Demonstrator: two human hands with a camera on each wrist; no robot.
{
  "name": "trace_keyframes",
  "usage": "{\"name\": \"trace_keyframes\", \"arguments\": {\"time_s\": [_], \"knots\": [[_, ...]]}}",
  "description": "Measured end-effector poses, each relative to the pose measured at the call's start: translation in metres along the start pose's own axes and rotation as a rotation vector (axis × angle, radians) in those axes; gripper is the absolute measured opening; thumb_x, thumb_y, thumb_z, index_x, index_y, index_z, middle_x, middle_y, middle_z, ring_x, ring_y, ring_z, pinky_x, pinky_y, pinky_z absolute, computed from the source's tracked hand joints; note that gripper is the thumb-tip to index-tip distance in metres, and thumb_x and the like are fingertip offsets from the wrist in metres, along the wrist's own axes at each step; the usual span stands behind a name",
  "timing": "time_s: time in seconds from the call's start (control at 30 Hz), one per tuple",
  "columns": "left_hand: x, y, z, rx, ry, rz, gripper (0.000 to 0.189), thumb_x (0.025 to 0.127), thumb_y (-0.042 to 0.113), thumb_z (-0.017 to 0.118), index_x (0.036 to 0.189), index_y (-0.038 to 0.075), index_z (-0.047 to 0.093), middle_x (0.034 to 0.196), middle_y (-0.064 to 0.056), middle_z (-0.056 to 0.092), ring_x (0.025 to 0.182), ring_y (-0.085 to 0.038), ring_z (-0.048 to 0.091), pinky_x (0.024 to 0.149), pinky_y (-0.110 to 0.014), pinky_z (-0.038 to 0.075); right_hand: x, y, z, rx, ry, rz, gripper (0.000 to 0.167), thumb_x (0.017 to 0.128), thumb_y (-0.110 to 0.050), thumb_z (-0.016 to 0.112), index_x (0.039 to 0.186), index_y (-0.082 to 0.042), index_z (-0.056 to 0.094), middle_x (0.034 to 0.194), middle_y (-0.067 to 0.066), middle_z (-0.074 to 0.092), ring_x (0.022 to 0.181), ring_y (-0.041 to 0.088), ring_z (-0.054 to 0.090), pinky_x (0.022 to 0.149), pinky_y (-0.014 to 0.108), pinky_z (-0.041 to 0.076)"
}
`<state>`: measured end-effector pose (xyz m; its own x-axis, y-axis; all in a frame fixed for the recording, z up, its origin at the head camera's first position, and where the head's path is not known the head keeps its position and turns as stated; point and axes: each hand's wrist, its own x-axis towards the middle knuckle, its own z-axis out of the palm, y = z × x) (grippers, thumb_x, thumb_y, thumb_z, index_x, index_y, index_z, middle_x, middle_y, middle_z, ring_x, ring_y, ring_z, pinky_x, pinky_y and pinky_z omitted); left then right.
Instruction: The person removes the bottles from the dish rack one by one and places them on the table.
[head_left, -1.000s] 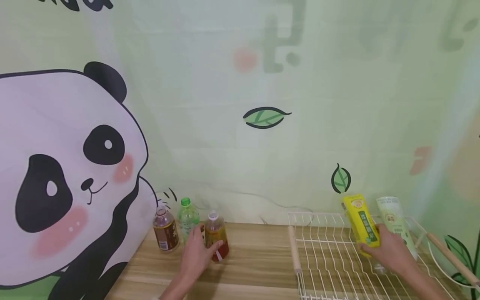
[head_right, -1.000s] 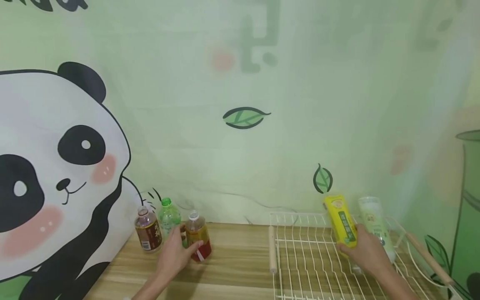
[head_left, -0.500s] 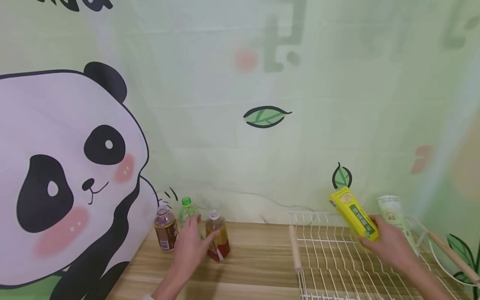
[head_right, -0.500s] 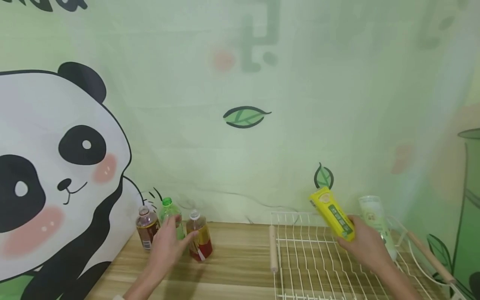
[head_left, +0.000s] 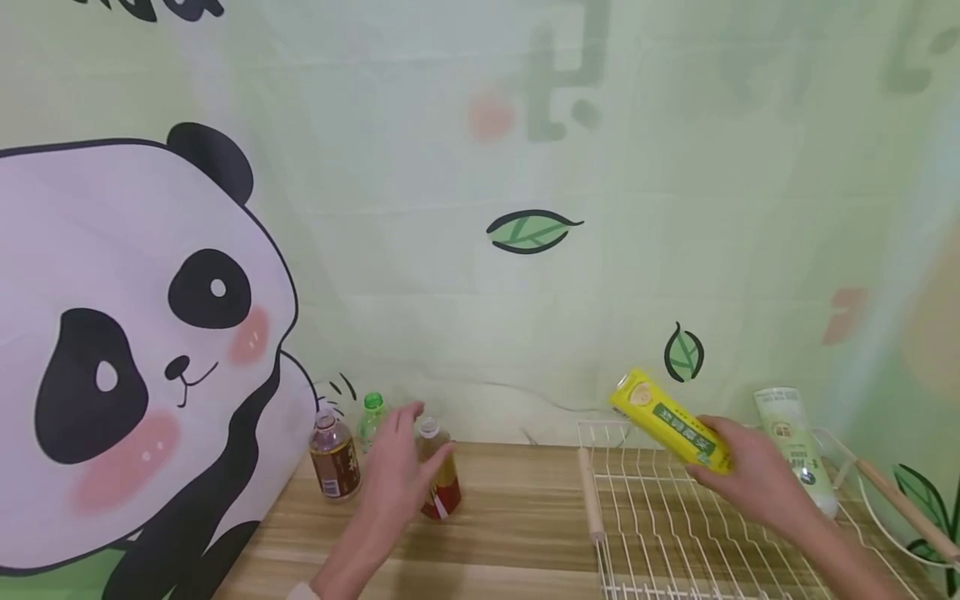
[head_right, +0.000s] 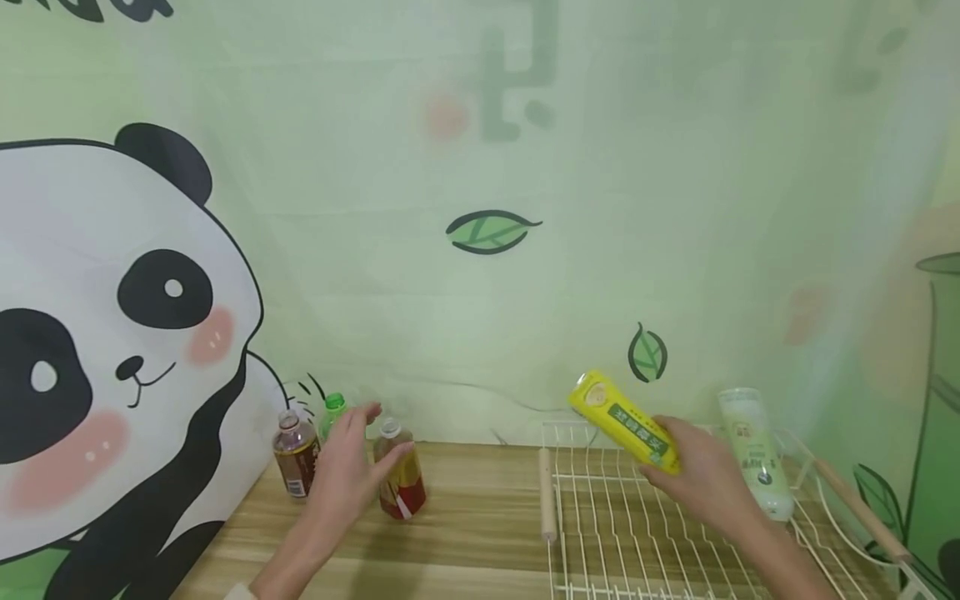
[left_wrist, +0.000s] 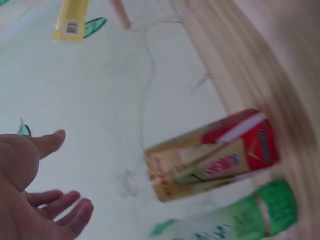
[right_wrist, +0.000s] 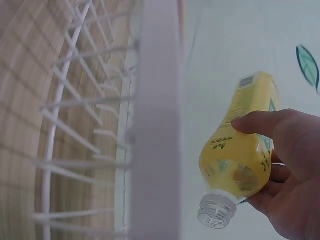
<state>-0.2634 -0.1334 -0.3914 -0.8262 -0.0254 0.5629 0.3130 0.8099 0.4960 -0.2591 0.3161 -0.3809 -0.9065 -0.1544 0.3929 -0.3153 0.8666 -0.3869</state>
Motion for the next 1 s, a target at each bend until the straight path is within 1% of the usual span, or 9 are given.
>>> {"name": "trace_keyframes", "arguments": {"time_s": [0.1,0.27,0.4,0.5,0.57,0.67,0.8,0.9,1.0], "knots": [[0.003,0.018,-0.001,-0.009,0.013,0.096,0.076,0.086,0.031,0.091,0.145,0.001,0.054,0.14,-0.016,0.061,0.131,-0.034,0.058,0.112,-0.049,0.051,0.0,-0.009,0.0,-0.003,0.007,-0.026,0.076,0.082,-0.022,0.091,0.142,0.008,0.056,0.128,0.032,0.066,0.1,0.04,0.068,0.078,0.055,0.062],[0.008,0.042,0.004,0.004,-0.002,0.242,0.077,0.086,0.036,0.091,0.146,0.004,0.055,0.139,-0.011,0.061,0.13,-0.03,0.058,0.108,-0.043,0.055,0.001,-0.023,0.001,0.0,-0.002,-0.06,0.074,0.083,-0.023,0.09,0.144,0.005,0.057,0.131,0.029,0.066,0.104,0.039,0.069,0.081,0.055,0.063],[0.012,0.056,0.012,0.017,-0.058,0.386,0.078,0.087,0.039,0.089,0.149,0.006,0.053,0.142,-0.008,0.059,0.131,-0.027,0.056,0.105,-0.04,0.056,0.002,-0.037,0.002,0.008,-0.009,-0.104,0.07,0.084,-0.02,0.09,0.142,0.003,0.059,0.129,0.024,0.068,0.103,0.034,0.069,0.081,0.052,0.063],[0.016,0.065,0.018,0.03,-0.121,0.486,0.081,0.088,0.041,0.088,0.152,0.008,0.051,0.147,-0.006,0.056,0.136,-0.025,0.052,0.109,-0.04,0.053,0.003,-0.048,0.003,0.004,-0.021,-0.136,0.067,0.084,-0.017,0.09,0.142,0.001,0.061,0.13,0.02,0.069,0.104,0.031,0.069,0.083,0.051,0.063],[0.02,0.071,0.022,0.05,-0.156,0.535,0.084,0.088,0.043,0.088,0.154,0.01,0.05,0.15,-0.004,0.054,0.14,-0.024,0.05,0.113,-0.041,0.05,0.005,-0.054,0.005,-0.005,-0.037,-0.161,0.067,0.084,-0.017,0.09,0.142,0.0,0.061,0.13,0.019,0.069,0.106,0.031,0.068,0.085,0.051,0.063],[0.024,0.081,0.028,0.078,-0.196,0.594,0.087,0.086,0.045,0.089,0.155,0.011,0.049,0.152,-0.003,0.054,0.142,-0.023,0.048,0.117,-0.042,0.046,0.007,-0.062,0.009,-0.016,-0.06,-0.199,0.067,0.084,-0.017,0.09,0.142,-0.001,0.061,0.131,0.017,0.069,0.109,0.031,0.068,0.088,0.051,0.062],[0.026,0.094,0.039,0.108,-0.257,0.649,0.086,0.086,0.047,0.088,0.155,0.011,0.049,0.151,-0.002,0.055,0.141,-0.021,0.05,0.118,-0.04,0.045,0.01,-0.071,0.015,-0.024,-0.096,-0.236,0.064,0.084,-0.016,0.09,0.14,-0.001,0.063,0.13,0.015,0.069,0.111,0.03,0.067,0.09,0.048,0.062],[0.024,0.1,0.048,0.14,-0.301,0.657,0.085,0.088,0.05,0.085,0.155,0.012,0.05,0.151,-0.001,0.056,0.139,-0.02,0.052,0.118,-0.038,0.045,0.011,-0.078,0.019,-0.033,-0.123,-0.265,0.063,0.084,-0.016,0.091,0.138,-0.002,0.064,0.129,0.014,0.069,0.111,0.029,0.067,0.09,0.047,0.062],[0.021,0.105,0.053,0.185,-0.323,0.65,0.083,0.089,0.052,0.084,0.154,0.012,0.051,0.15,0.0,0.057,0.138,-0.019,0.054,0.117,-0.037,0.046,0.011,-0.085,0.022,-0.058,-0.135,-0.285,0.063,0.083,-0.016,0.092,0.138,-0.002,0.064,0.13,0.014,0.069,0.111,0.029,0.067,0.09,0.046,0.063]]}}
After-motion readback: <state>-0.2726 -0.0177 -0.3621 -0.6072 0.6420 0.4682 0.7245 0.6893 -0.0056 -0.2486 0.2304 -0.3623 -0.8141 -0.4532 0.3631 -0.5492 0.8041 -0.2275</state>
